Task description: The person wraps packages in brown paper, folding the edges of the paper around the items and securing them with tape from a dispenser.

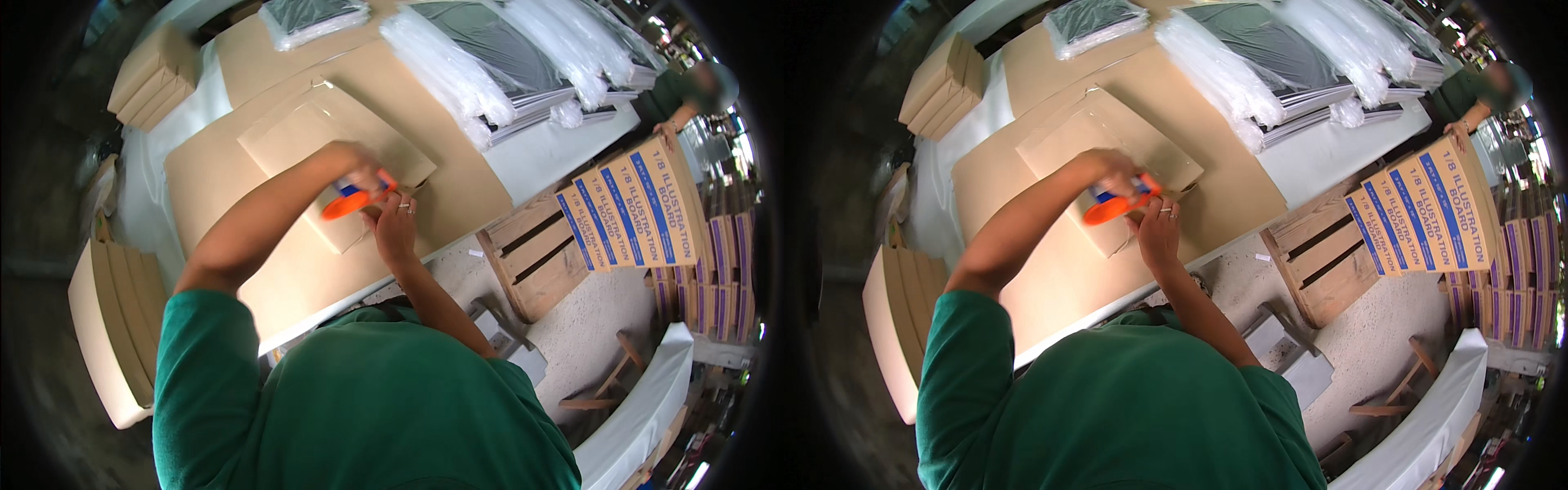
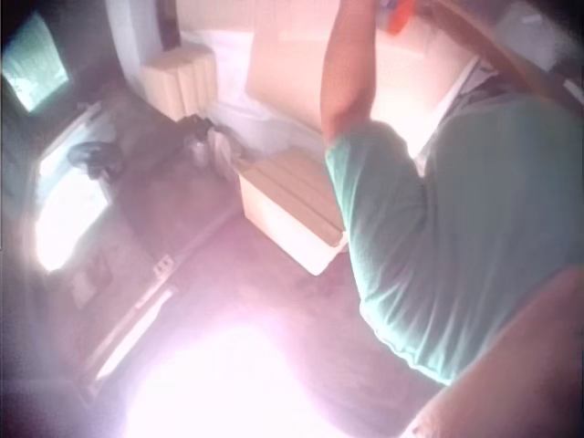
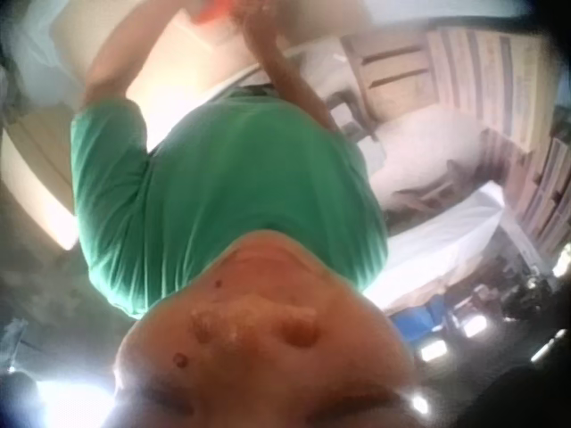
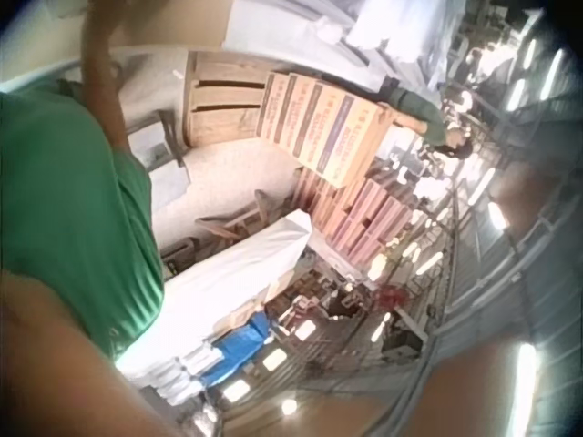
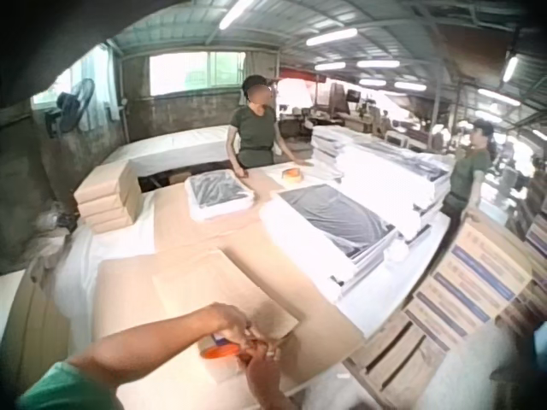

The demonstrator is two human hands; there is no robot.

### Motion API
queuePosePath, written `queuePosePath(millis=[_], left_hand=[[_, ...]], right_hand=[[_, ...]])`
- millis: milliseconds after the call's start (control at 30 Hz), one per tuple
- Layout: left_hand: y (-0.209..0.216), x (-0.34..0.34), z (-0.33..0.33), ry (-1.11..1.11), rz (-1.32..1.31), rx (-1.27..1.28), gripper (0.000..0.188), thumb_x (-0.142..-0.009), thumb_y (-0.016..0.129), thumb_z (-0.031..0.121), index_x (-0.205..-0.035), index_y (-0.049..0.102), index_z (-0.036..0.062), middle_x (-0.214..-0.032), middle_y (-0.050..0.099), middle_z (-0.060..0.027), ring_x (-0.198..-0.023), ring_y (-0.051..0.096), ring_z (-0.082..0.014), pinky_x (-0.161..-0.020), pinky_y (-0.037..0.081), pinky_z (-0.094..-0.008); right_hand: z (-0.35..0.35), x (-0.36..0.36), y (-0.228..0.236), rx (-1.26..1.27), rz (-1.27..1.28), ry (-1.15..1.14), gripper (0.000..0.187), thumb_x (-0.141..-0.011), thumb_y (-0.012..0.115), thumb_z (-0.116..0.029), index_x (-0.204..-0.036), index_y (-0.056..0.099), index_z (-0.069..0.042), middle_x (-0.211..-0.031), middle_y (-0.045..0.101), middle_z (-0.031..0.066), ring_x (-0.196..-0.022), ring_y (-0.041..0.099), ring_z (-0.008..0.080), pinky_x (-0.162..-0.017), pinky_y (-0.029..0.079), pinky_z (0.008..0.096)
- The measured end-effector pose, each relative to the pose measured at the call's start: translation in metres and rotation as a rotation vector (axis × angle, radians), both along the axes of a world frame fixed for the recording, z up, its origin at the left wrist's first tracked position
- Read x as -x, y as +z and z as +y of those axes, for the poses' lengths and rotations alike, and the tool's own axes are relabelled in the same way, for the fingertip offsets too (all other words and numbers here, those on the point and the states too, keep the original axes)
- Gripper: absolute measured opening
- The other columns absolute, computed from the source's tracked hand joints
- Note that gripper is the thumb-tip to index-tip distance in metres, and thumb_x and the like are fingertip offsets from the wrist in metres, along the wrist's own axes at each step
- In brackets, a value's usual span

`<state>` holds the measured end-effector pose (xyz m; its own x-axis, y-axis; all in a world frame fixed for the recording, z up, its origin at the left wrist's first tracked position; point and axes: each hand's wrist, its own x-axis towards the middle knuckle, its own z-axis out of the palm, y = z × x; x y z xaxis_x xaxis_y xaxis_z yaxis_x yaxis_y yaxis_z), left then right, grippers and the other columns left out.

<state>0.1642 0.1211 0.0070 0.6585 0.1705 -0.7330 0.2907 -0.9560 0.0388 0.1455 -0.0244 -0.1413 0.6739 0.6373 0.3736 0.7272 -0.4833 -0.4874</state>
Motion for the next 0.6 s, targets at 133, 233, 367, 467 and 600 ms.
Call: queuePosePath(millis=[133,233,367,467,600], left_hand=[[0.017,0.052,-0.002,-0.018,-0.017,-0.025,0.061,-0.065,0.068,0.050,-0.117,0.058,0.0195,-0.096,0.066,-0.0107,-0.089,0.063,-0.0270,-0.074,0.050,-0.0384],[-0.004,0.082,0.020,-0.039,0.101,-0.002,0.078,-0.061,0.070,0.053,-0.130,0.046,0.0253,-0.107,0.063,-0.0119,-0.096,0.061,-0.0298,-0.081,0.050,-0.0395],[0.014,0.089,0.007,-0.048,0.077,-0.104,0.073,-0.068,0.062,0.056,-0.132,0.043,0.0264,-0.113,0.060,-0.0119,-0.106,0.057,-0.0300,-0.090,0.045,-0.0384],[0.020,0.066,-0.005,-0.131,0.117,-0.119,0.066,-0.067,0.062,0.054,-0.123,0.053,0.0213,-0.106,0.063,-0.0094,-0.100,0.060,-0.0258,-0.085,0.047,-0.0366],[0.018,0.037,-0.015,-0.260,0.225,-0.205,0.057,-0.065,0.065,0.052,-0.111,0.062,0.0196,-0.101,0.065,-0.0064,-0.096,0.062,-0.0238,-0.082,0.048,-0.0335]], right_hand=[[-0.008,-0.008,0.003,0.081,-0.062,0.109,0.070,-0.068,0.068,-0.045,-0.115,0.048,0.003,-0.109,0.050,0.0152,-0.104,0.047,0.0317,-0.096,0.035,0.0441],[0.000,-0.011,-0.024,0.037,-0.197,0.116,0.081,-0.075,0.058,-0.052,-0.128,0.038,0.006,-0.120,0.042,0.0248,-0.112,0.041,0.0402,-0.101,0.030,0.0498],[0.001,-0.020,-0.010,0.181,0.072,0.266,0.075,-0.072,0.064,-0.045,-0.132,0.039,-0.007,-0.136,0.036,0.0141,-0.115,0.040,0.0371,-0.099,0.034,0.0467],[-0.004,-0.025,0.002,0.213,0.066,0.288,0.077,-0.072,0.065,-0.044,-0.133,0.038,-0.007,-0.140,0.033,0.0113,-0.116,0.041,0.0366,-0.097,0.036,0.0442],[-0.010,-0.034,0.012,0.322,0.047,0.382,0.081,-0.071,0.067,-0.044,-0.134,0.035,-0.004,-0.141,0.033,0.0142,-0.119,0.040,0.0381,-0.097,0.035,0.0429]])
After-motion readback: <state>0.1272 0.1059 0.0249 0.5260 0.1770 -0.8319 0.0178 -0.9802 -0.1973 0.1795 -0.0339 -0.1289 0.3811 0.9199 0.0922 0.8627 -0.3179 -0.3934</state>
